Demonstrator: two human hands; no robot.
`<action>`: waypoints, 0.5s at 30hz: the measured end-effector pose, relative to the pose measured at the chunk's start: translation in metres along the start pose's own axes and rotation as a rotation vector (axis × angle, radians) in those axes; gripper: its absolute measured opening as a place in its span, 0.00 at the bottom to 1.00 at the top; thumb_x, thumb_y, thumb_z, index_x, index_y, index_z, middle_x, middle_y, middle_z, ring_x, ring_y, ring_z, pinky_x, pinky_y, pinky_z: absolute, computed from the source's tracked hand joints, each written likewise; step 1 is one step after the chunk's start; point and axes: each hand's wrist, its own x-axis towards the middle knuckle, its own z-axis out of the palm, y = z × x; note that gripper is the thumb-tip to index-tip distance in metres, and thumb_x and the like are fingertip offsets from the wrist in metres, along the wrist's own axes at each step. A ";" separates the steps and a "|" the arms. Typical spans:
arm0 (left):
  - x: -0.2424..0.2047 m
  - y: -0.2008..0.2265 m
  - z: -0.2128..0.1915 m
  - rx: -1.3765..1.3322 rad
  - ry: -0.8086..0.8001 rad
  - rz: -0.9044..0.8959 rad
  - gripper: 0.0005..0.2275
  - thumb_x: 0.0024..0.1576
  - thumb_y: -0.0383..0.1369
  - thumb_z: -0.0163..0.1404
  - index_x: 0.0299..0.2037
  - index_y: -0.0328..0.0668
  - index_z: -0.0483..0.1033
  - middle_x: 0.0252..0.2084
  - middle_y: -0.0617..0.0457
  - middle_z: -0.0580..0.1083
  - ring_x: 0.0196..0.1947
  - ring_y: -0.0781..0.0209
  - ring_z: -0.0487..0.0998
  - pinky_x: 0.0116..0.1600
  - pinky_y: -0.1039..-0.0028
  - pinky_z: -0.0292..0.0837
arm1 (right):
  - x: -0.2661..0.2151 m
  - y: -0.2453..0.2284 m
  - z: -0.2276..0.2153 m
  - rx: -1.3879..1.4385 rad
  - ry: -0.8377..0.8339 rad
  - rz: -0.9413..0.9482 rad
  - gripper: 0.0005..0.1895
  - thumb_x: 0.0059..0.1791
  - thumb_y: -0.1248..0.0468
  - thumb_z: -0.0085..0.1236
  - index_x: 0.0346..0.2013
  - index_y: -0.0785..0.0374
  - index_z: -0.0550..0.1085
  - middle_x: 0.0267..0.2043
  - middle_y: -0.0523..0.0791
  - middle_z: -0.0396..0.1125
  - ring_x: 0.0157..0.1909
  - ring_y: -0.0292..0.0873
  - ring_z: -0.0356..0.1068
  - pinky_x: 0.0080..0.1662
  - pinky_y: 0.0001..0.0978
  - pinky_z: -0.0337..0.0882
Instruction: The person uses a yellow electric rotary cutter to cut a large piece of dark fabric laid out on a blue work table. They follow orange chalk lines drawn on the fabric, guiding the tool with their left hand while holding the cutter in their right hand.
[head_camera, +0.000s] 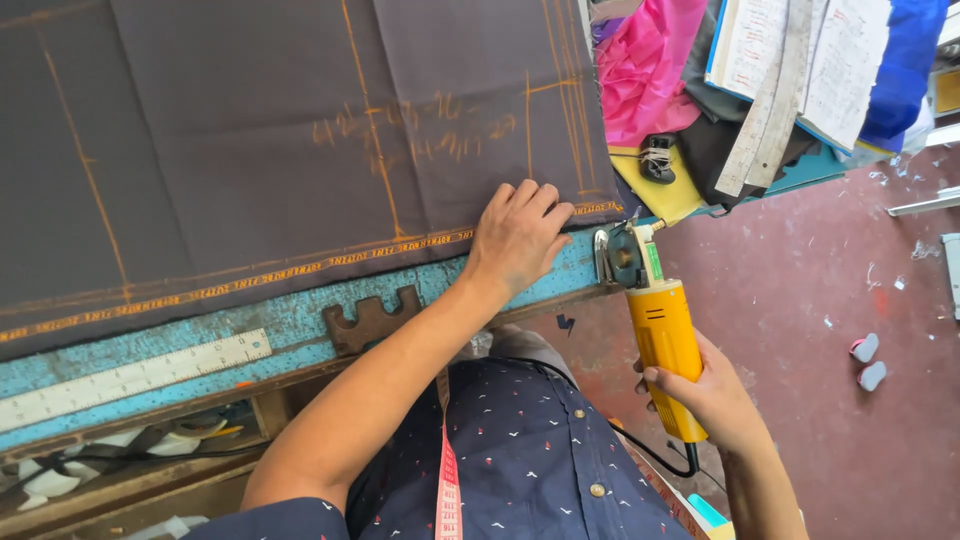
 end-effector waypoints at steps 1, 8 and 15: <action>0.001 -0.001 0.000 0.043 0.018 0.021 0.13 0.51 0.40 0.67 0.40 0.46 0.78 0.38 0.55 0.72 0.38 0.56 0.68 0.39 0.67 0.61 | 0.002 -0.002 0.000 0.000 -0.007 0.027 0.30 0.40 0.65 0.59 0.57 0.64 0.68 0.44 0.56 0.72 0.38 0.55 0.75 0.39 0.50 0.78; 0.007 -0.001 -0.006 0.070 0.177 0.041 0.04 0.57 0.31 0.60 0.32 0.46 0.80 0.31 0.57 0.72 0.32 0.58 0.67 0.35 0.70 0.60 | 0.018 0.001 -0.007 0.035 -0.049 -0.004 0.29 0.39 0.65 0.61 0.53 0.67 0.68 0.41 0.59 0.73 0.33 0.55 0.74 0.35 0.49 0.76; 0.004 -0.002 -0.010 0.024 0.152 0.050 0.10 0.54 0.35 0.66 0.39 0.46 0.79 0.37 0.56 0.73 0.37 0.57 0.69 0.40 0.68 0.63 | 0.023 -0.009 -0.001 -0.074 -0.035 -0.038 0.30 0.37 0.58 0.61 0.52 0.63 0.68 0.40 0.54 0.74 0.33 0.51 0.76 0.35 0.44 0.78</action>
